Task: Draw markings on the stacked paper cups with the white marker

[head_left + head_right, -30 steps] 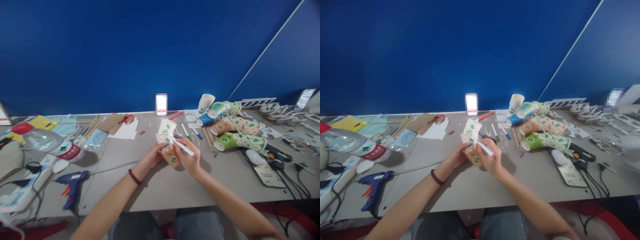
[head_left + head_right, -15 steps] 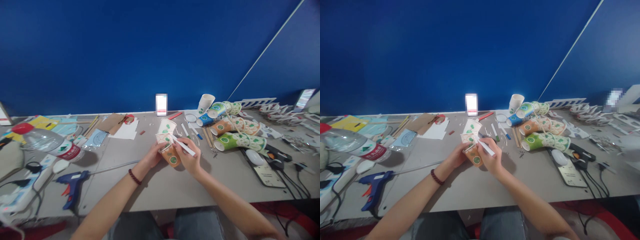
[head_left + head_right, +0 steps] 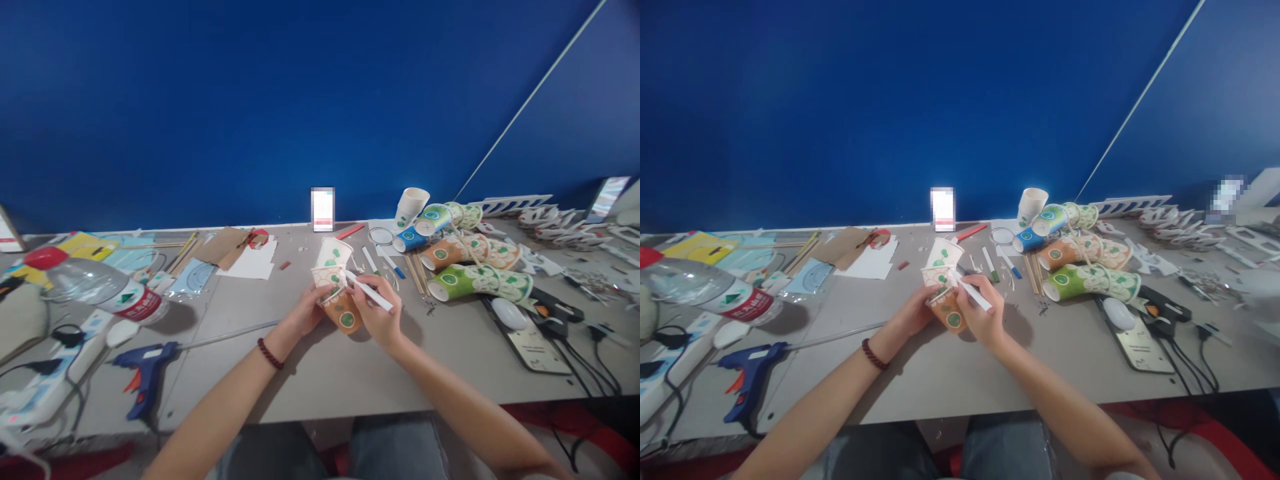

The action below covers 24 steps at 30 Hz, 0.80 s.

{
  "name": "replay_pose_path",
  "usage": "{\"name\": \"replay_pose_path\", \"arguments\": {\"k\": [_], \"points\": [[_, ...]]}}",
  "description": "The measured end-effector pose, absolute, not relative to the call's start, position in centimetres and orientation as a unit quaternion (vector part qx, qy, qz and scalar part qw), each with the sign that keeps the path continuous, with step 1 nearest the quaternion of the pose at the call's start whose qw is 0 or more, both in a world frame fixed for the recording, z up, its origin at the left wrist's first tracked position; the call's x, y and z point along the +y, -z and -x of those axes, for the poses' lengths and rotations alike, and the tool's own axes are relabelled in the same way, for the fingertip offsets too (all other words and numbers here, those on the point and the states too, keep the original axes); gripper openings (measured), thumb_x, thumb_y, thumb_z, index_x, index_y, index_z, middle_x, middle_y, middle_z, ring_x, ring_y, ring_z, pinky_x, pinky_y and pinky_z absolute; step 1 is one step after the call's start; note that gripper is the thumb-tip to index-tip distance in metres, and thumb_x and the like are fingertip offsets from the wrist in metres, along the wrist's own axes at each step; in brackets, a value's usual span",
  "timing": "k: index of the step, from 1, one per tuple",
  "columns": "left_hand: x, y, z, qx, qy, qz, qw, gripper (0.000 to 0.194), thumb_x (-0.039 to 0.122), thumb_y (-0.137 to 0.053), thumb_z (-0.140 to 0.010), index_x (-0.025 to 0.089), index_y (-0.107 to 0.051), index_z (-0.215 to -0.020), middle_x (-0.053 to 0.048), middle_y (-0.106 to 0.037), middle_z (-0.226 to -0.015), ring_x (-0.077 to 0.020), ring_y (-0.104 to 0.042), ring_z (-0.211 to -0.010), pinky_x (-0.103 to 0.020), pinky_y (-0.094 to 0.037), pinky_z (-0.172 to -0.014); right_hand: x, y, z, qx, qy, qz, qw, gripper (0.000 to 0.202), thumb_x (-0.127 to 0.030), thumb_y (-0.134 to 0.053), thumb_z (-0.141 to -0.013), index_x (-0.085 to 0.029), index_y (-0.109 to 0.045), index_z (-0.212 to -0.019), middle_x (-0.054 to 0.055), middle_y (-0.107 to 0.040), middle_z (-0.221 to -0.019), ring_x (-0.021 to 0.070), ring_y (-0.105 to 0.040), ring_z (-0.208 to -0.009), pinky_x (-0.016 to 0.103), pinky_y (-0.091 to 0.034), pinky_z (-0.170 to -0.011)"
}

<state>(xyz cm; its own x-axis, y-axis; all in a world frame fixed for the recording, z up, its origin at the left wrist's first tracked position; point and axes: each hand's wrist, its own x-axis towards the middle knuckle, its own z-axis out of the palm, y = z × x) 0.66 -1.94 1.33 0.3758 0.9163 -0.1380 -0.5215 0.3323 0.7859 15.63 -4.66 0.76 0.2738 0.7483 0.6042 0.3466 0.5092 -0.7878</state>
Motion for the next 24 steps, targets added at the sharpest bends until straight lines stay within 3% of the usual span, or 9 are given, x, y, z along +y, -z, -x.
{"name": "replay_pose_path", "arguments": {"k": [8,14,24], "points": [[-2.0,-1.6,-0.7,0.300,-0.468,-0.346,0.756,0.033,0.035,-0.079,-0.070,0.018,-0.074,-0.098,-0.010,-0.075,-0.106,-0.0273,-0.067,-0.098,-0.038,-0.047,-0.091,-4.4,0.0,-15.8,-0.570,-0.190,0.458,0.655,0.006,-0.025,-0.066,-0.087,-0.021,-0.064,-0.092,0.005,-0.070,-0.085,0.0203,-0.074,-0.073,0.036,-0.065,-0.071],[-1.9,-1.2,-0.6,0.287,-0.468,-0.331,0.767,0.035,0.036,-0.076,-0.073,0.016,-0.073,-0.102,-0.011,-0.074,-0.107,-0.0271,-0.067,-0.098,-0.037,-0.046,-0.092,-4.7,-0.4,-15.3,-0.509,-0.257,0.383,0.726,0.011,-0.029,-0.066,-0.090,-0.023,-0.061,-0.097,0.003,-0.064,-0.094,0.0203,-0.075,-0.081,0.037,-0.068,-0.069],[-1.1,-0.3,-0.5,0.230,-0.460,-0.311,0.799,0.041,0.041,-0.071,-0.076,0.017,-0.070,-0.109,-0.010,-0.074,-0.106,-0.0300,-0.065,-0.104,-0.039,-0.043,-0.095,-4.8,0.5,-15.8,-0.550,-0.233,0.396,0.697,0.012,-0.029,-0.064,-0.093,-0.024,-0.060,-0.102,0.005,-0.063,-0.098,0.0210,-0.076,-0.083,0.038,-0.067,-0.073]]}}
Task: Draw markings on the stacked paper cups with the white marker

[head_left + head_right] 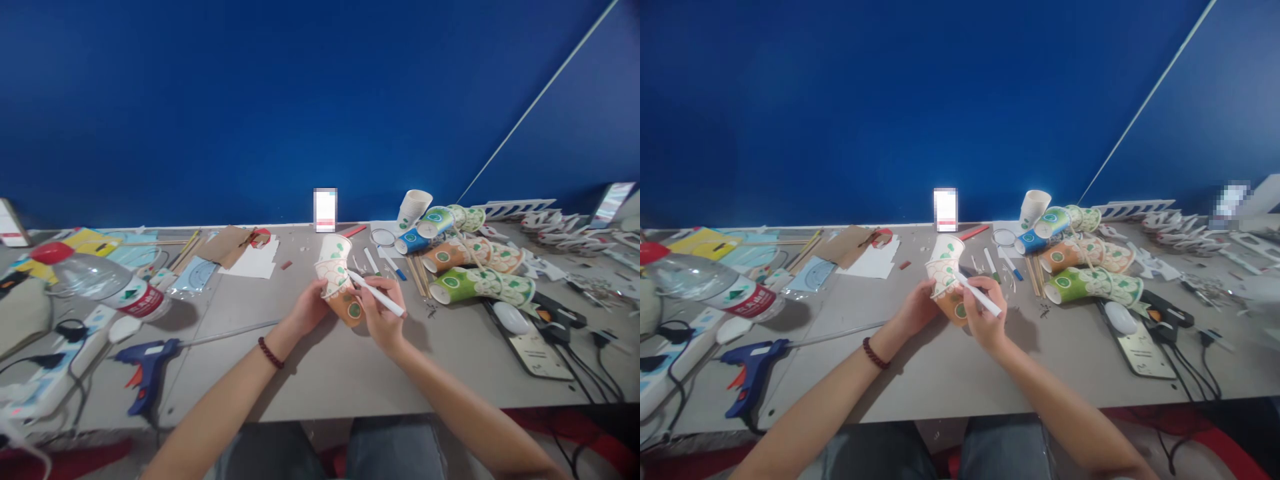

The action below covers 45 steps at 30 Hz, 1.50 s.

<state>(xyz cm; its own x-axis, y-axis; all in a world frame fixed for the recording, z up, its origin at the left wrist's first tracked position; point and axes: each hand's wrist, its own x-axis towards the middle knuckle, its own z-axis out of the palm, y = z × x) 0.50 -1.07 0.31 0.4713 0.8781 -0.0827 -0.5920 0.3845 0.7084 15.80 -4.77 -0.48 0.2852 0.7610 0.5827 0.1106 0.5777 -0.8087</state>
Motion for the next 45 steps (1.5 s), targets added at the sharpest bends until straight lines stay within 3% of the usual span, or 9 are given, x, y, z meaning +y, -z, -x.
{"name": "replay_pose_path", "arguments": {"k": [9,17,23,27,32,45], "points": [[-1.5,-0.8,-0.6,0.281,-0.489,-0.356,0.745,0.039,0.044,-0.078,-0.072,0.018,-0.071,-0.101,-0.010,-0.073,-0.100,-0.0262,-0.065,-0.093,-0.039,-0.047,-0.090,-4.8,0.0,-15.7,-0.574,-0.190,0.369,0.706,0.010,-0.021,-0.062,-0.093,-0.023,-0.060,-0.103,0.004,-0.063,-0.097,0.0204,-0.076,-0.083,0.037,-0.067,-0.073],[-1.7,-0.8,-0.4,0.317,-0.470,-0.329,0.755,0.049,0.053,-0.080,-0.065,0.016,-0.069,-0.096,-0.007,-0.071,-0.080,-0.0212,-0.062,-0.067,-0.037,-0.049,-0.070,-4.9,-0.6,-15.4,-0.588,-0.180,0.333,0.715,0.009,-0.019,-0.060,-0.092,-0.024,-0.060,-0.100,0.003,-0.063,-0.093,0.0191,-0.073,-0.082,0.035,-0.067,-0.067],[-1.5,-1.0,-0.4,0.333,-0.500,-0.284,0.747,0.046,0.045,-0.080,-0.063,0.016,-0.068,-0.097,-0.007,-0.073,-0.088,-0.0232,-0.066,-0.081,-0.036,-0.049,-0.079,-5.0,-0.4,-15.9,-0.620,-0.135,0.383,0.671,0.017,-0.015,-0.060,-0.091,-0.024,-0.064,-0.104,0.004,-0.068,-0.092,0.0202,-0.074,-0.080,0.035,-0.063,-0.069],[-1.8,-1.4,-0.4,0.340,-0.493,-0.298,0.743,0.047,0.041,-0.082,-0.064,0.018,-0.067,-0.102,-0.005,-0.071,-0.084,-0.0217,-0.066,-0.075,-0.035,-0.049,-0.074,-5.0,-0.5,-15.9,-0.629,-0.120,0.381,0.667,0.015,-0.015,-0.061,-0.089,-0.024,-0.066,-0.101,0.005,-0.071,-0.094,0.0206,-0.074,-0.080,0.035,-0.062,-0.070],[-2.2,-2.0,-0.6,0.334,-0.511,-0.324,0.723,0.050,0.037,-0.085,-0.063,0.018,-0.066,-0.105,-0.006,-0.073,-0.092,-0.0224,-0.068,-0.085,-0.035,-0.050,-0.081,-4.9,-0.2,-15.8,-0.624,-0.123,0.390,0.665,0.011,-0.019,-0.063,-0.088,-0.023,-0.066,-0.098,0.006,-0.073,-0.093,0.0214,-0.074,-0.081,0.038,-0.064,-0.072],[-2.2,-1.8,-0.8,0.353,-0.512,-0.346,0.702,0.057,0.036,-0.087,-0.061,0.019,-0.063,-0.109,-0.009,-0.073,-0.104,-0.0257,-0.069,-0.095,-0.040,-0.050,-0.090,-4.9,-1.4,-15.5,-0.635,-0.081,0.404,0.653,0.010,-0.018,-0.064,-0.087,-0.023,-0.070,-0.093,0.005,-0.075,-0.088,0.0195,-0.073,-0.078,0.035,-0.064,-0.072]]}}
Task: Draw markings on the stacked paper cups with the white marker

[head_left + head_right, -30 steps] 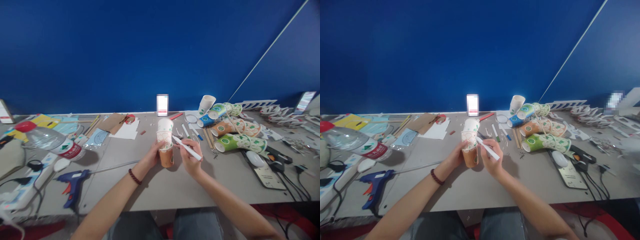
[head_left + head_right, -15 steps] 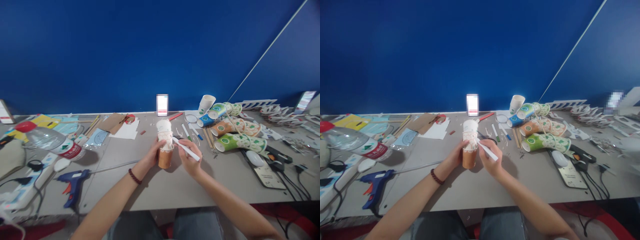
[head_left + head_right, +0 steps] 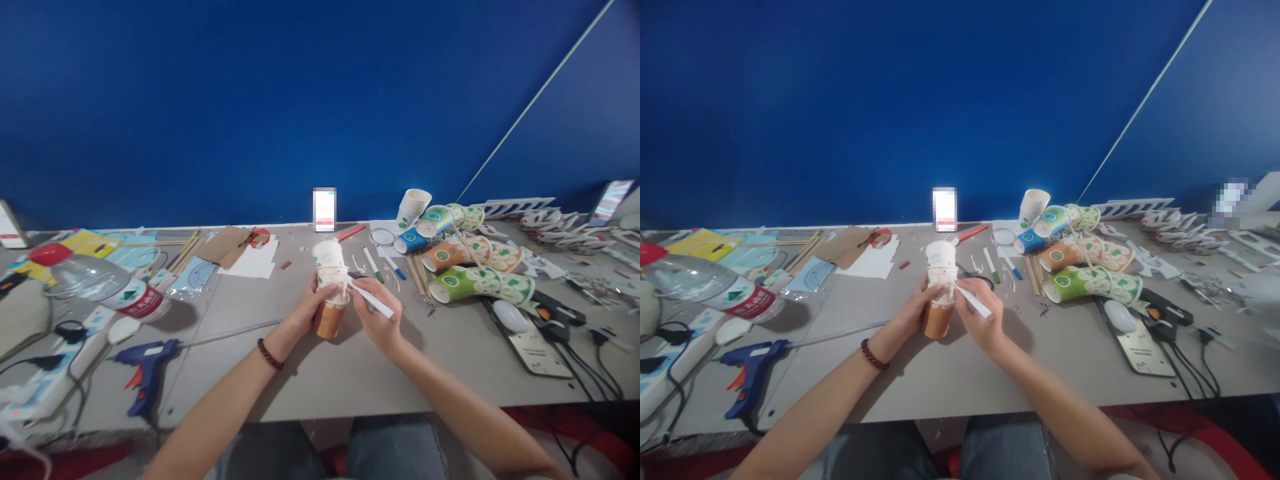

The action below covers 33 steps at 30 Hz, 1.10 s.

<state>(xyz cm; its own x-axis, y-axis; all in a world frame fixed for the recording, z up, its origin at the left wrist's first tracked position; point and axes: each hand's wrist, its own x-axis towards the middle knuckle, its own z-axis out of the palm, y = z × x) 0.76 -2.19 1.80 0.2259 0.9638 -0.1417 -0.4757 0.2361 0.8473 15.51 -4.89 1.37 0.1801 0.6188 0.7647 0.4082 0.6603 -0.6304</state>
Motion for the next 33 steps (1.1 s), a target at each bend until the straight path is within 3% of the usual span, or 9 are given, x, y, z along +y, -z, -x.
{"name": "replay_pose_path", "arguments": {"k": [11,33], "points": [[-2.32,-2.10,-0.82,0.365,-0.517,-0.344,0.694,0.061,0.034,-0.089,-0.059,0.020,-0.062,-0.112,-0.008,-0.072,-0.106,-0.0260,-0.068,-0.100,-0.040,-0.049,-0.094,-4.78,-1.73,-15.53,-0.644,-0.069,0.392,0.653,0.015,-0.013,-0.067,-0.085,-0.023,-0.072,-0.095,0.005,-0.075,-0.087,0.0189,-0.073,-0.076,0.033,-0.062,-0.072],[-2.31,-2.10,-0.76,0.355,-0.517,-0.358,0.691,0.056,0.034,-0.087,-0.063,0.019,-0.062,-0.111,-0.009,-0.072,-0.106,-0.0248,-0.069,-0.097,-0.038,-0.050,-0.091,-4.81,-1.05,-15.72,-0.622,-0.127,0.426,0.644,0.011,-0.021,-0.064,-0.088,-0.023,-0.070,-0.097,0.006,-0.074,-0.090,0.0208,-0.075,-0.078,0.036,-0.064,-0.072]]}}
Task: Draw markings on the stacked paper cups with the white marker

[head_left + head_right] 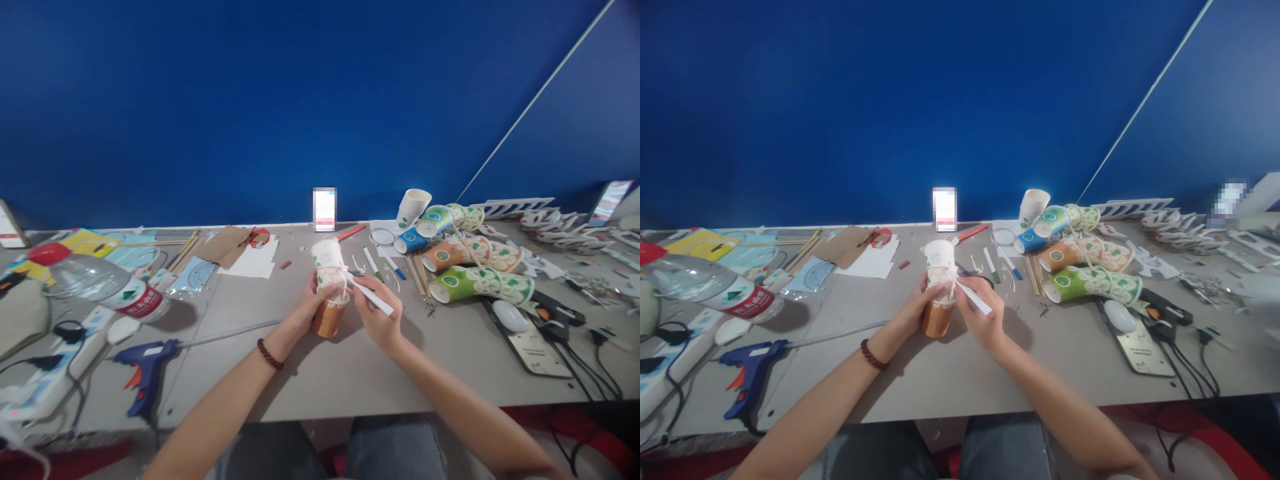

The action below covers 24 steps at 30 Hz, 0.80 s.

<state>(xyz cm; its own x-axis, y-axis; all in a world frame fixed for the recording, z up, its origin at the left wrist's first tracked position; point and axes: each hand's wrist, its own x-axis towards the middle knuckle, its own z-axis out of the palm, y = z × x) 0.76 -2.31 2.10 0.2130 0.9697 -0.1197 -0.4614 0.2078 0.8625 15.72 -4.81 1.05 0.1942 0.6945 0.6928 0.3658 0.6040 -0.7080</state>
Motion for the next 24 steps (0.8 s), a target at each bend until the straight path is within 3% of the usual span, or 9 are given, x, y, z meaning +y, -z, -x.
{"name": "replay_pose_path", "arguments": {"k": [17,24], "points": [[-2.20,-1.99,-0.78,0.358,-0.519,-0.360,0.687,0.058,0.034,-0.087,-0.061,0.020,-0.062,-0.110,-0.009,-0.072,-0.107,-0.0280,-0.069,-0.098,-0.043,-0.050,-0.093,-4.75,-0.70,-15.75,-0.615,-0.143,0.418,0.654,0.011,-0.020,-0.062,-0.090,-0.024,-0.068,-0.098,0.005,-0.072,-0.091,0.0208,-0.073,-0.078,0.038,-0.065,-0.072],[-2.37,-2.47,-0.93,0.351,-0.514,-0.362,0.694,0.052,0.038,-0.087,-0.062,0.026,-0.063,-0.107,-0.001,-0.074,-0.104,-0.0262,-0.068,-0.098,-0.041,-0.051,-0.093,-4.90,-0.58,-15.67,-0.614,-0.158,0.409,0.656,0.011,-0.018,-0.061,-0.090,-0.024,-0.067,-0.098,0.004,-0.071,-0.091,0.0214,-0.073,-0.080,0.039,-0.065,-0.074]]}}
